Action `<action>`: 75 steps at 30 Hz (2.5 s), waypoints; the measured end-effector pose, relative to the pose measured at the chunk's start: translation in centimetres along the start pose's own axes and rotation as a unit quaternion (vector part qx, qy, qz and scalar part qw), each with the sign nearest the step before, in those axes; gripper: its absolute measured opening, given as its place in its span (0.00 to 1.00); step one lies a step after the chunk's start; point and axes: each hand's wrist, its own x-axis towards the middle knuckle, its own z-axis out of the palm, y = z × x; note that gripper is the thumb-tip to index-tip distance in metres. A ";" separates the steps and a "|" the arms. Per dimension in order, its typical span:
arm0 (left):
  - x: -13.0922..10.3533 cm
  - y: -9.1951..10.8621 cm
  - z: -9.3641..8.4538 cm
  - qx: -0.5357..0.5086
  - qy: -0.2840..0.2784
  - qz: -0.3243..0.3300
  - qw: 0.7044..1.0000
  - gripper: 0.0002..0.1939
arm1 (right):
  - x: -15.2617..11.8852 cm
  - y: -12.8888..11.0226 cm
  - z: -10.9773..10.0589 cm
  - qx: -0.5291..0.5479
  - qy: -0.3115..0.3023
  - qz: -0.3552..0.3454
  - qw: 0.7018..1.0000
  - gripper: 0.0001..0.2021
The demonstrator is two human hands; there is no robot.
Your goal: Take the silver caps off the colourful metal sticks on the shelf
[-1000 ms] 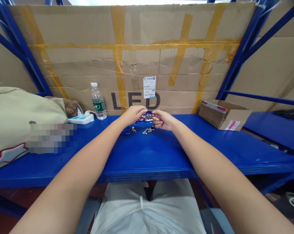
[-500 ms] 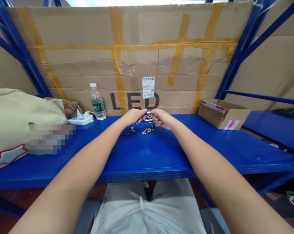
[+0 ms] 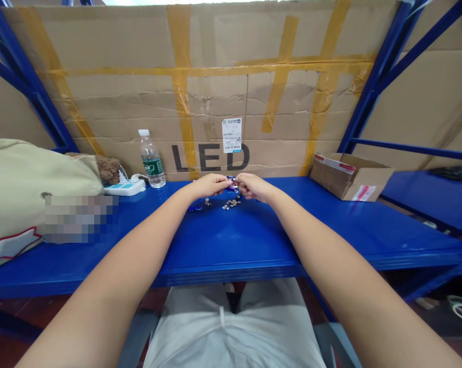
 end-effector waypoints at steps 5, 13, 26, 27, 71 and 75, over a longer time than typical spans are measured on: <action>-0.2 -1.2 -0.7 0.111 -0.107 -0.054 0.986 0.19 | 0.0 0.2 -0.3 -0.053 0.004 0.015 0.998 0.07; 0.0 -2.5 -1.4 0.172 -0.107 -0.042 0.979 0.22 | 0.3 0.8 -0.4 -0.231 0.051 -0.004 0.972 0.07; -0.6 -2.2 -2.5 0.197 -0.079 0.009 0.977 0.16 | -0.1 0.6 -0.1 -0.407 0.024 -0.088 0.909 0.09; -0.5 -2.1 -2.3 0.207 -0.080 0.017 0.975 0.15 | -0.1 0.5 -0.1 -0.407 0.023 -0.086 0.909 0.09; 0.2 -2.2 0.1 0.204 -0.097 0.016 0.974 0.13 | -1.4 -1.2 -0.9 -0.414 -0.039 0.043 0.908 0.06; 0.0 -1.9 -0.4 0.218 -0.086 0.009 0.972 0.16 | -1.3 -1.0 -0.8 -0.417 -0.041 0.031 0.908 0.07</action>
